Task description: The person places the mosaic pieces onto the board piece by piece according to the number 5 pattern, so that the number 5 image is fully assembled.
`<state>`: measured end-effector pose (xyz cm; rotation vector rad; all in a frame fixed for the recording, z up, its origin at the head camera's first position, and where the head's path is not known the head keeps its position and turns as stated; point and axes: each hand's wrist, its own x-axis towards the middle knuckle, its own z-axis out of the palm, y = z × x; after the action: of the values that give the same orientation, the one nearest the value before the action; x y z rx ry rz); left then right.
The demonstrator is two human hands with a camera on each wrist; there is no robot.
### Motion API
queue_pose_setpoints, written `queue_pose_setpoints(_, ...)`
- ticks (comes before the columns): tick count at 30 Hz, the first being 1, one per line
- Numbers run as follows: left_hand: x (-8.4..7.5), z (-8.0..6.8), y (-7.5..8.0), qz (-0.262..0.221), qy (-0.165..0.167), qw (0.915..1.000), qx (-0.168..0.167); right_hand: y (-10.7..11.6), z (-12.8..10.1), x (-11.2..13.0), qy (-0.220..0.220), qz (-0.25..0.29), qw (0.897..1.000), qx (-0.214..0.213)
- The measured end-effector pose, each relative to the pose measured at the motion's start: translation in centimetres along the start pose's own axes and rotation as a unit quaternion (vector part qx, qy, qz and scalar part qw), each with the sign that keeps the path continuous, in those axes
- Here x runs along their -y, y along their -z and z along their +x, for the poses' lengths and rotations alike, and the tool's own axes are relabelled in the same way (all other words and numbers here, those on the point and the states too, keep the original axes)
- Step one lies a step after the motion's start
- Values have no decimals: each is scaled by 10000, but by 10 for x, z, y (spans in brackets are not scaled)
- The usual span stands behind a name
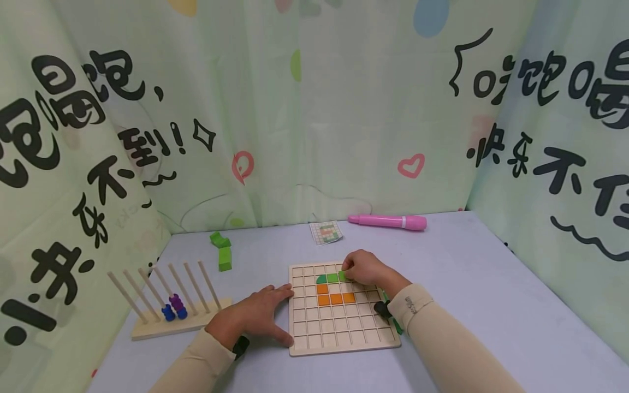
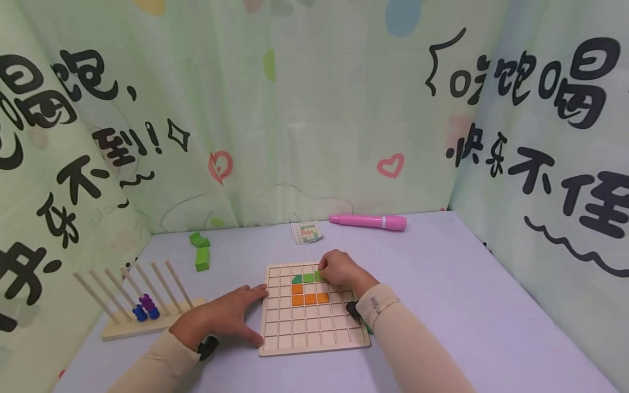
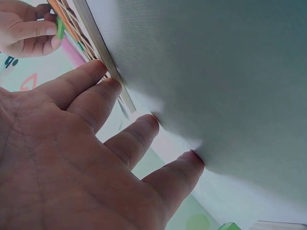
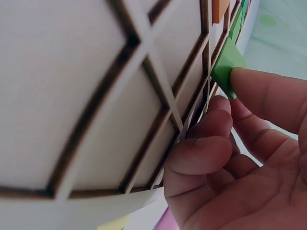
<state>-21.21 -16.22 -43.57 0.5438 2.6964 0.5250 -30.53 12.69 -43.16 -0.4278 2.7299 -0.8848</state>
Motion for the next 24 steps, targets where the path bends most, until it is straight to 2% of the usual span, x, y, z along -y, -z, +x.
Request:
queue_pose_setpoints(5, 0, 0, 0, -48, 27, 10000, 26, -2, 2, 2, 37, -354, 9994, 17)
queue_pose_setpoints(11, -1, -1, 1, -58, 19, 10000, 35, -1, 1, 5, 13, -493, 9988, -25)
queue_pose_setpoints(16, -2, -2, 3, -70, 1, 10000, 39, 5, -3, 2, 31, -335, 9994, -77)
queue_pose_setpoints(24, -4, -1, 1, -62, 150, 9999, 35, 20, -15, -20, -139, 195, 9997, -110)
